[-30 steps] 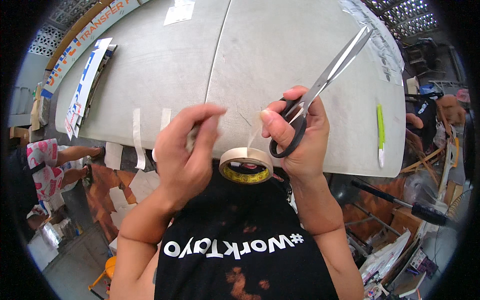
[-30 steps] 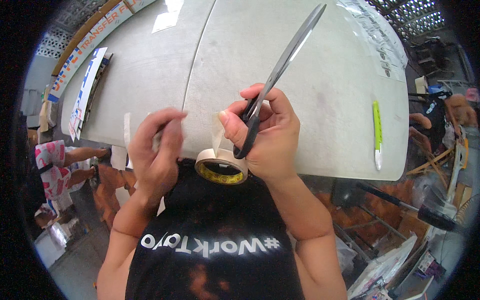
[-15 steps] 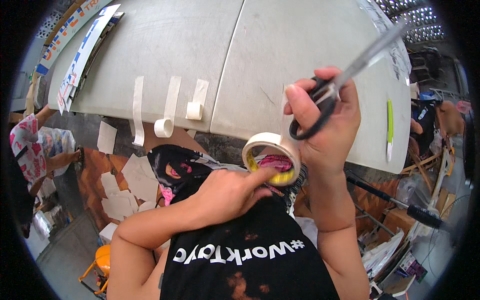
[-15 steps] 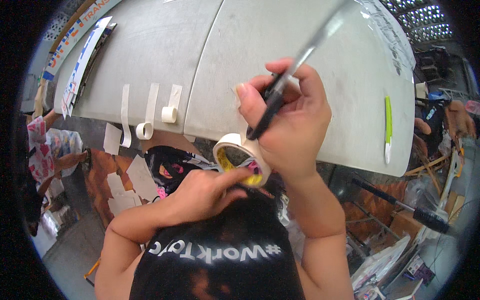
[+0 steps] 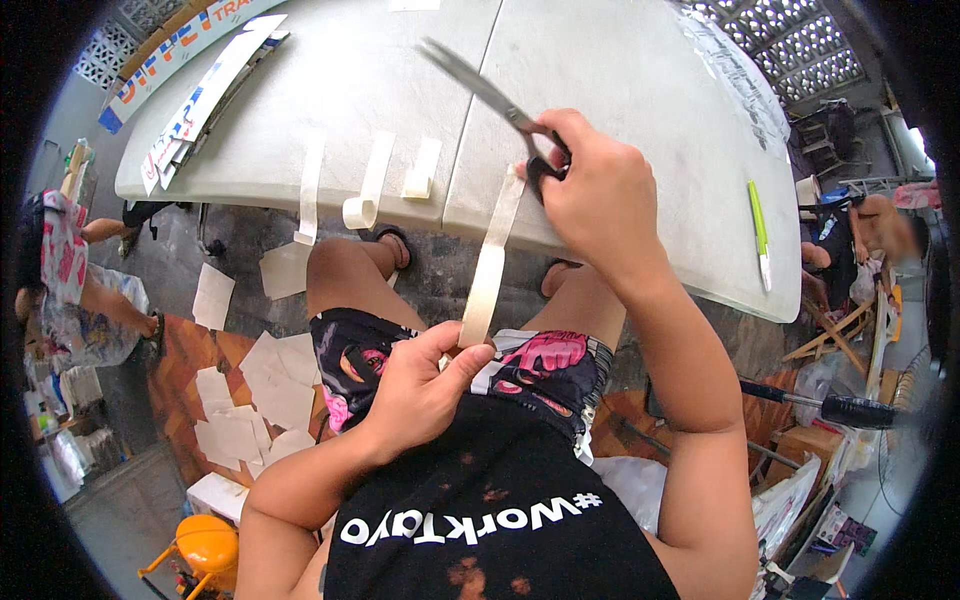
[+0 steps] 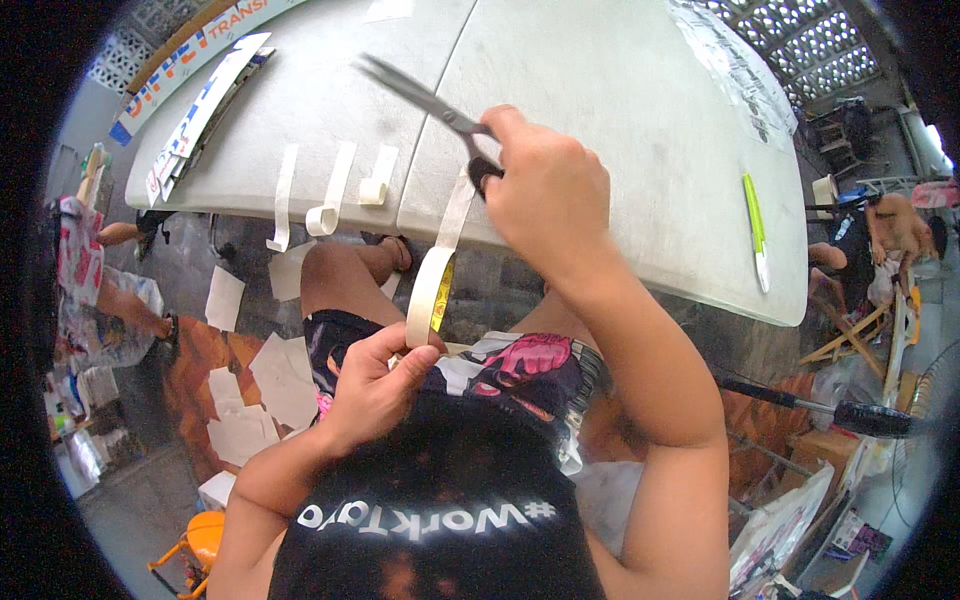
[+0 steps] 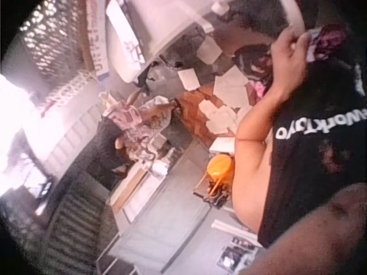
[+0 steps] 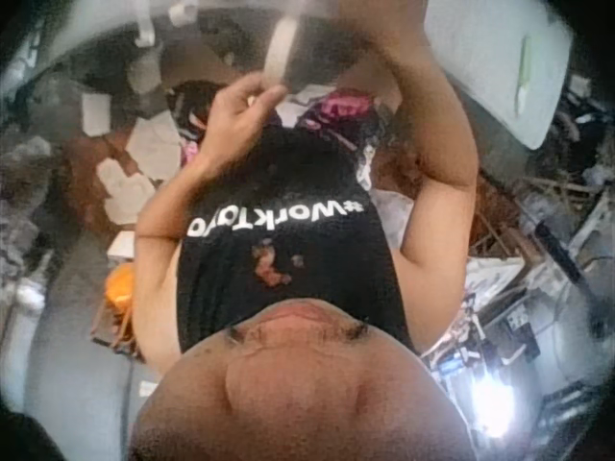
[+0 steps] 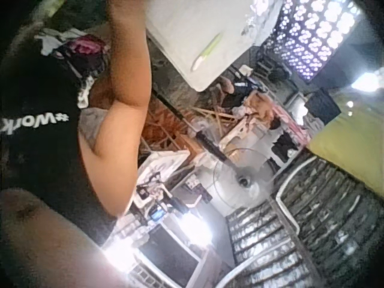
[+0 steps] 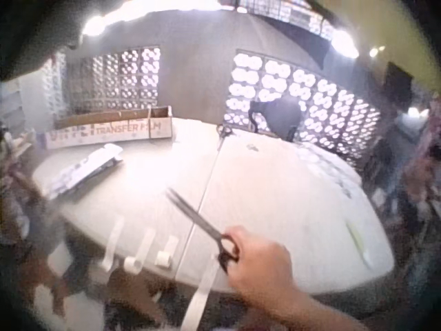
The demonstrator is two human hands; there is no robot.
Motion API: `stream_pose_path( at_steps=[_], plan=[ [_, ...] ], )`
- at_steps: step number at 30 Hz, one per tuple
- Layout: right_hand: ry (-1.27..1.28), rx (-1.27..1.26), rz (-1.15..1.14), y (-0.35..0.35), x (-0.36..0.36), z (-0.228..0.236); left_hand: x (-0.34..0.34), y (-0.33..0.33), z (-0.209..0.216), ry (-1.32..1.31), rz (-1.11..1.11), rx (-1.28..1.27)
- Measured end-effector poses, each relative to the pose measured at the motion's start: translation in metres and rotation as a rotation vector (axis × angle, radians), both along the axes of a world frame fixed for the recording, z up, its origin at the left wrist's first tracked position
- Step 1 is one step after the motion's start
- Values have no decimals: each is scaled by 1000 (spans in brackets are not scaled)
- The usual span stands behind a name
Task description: The person cuts strips of masking tape with scissors and applies them to small cardboard pieces on a white table. They fold the cardboard tabs over the tape to secure them, repeating the process for multiple pieces.
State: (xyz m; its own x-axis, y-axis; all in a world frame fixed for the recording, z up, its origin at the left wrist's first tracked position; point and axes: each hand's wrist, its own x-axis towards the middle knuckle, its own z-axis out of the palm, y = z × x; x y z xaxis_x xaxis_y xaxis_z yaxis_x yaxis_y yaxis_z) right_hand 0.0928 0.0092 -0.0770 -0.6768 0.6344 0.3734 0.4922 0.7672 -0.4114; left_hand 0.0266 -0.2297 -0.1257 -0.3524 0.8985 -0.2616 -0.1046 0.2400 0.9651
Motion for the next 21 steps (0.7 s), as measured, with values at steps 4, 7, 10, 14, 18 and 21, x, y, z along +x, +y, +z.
stream_pose_path(
  at_steps=[4, 7, 10, 14, 18, 21],
  plan=[
    [173, 67, 43, 11, -4, -6, -2, 0, 3, -131, -12, -83],
    [-88, 2, -112, 12, -11, -7, -1, 0, -7, -101, -18, 11],
    [-237, -120, -179, 25, -23, 1, -2, -1, -31, -83, -66, 21],
    [-232, -152, -140, 30, -23, -4, -17, 4, -36, -209, -117, -187],
    [-158, -121, -141, 30, -19, -12, -46, -6, 2, 390, -94, -156],
    [-109, -95, -121, 29, -17, -17, -81, 10, 40, 1081, 85, 250]
  ],
)
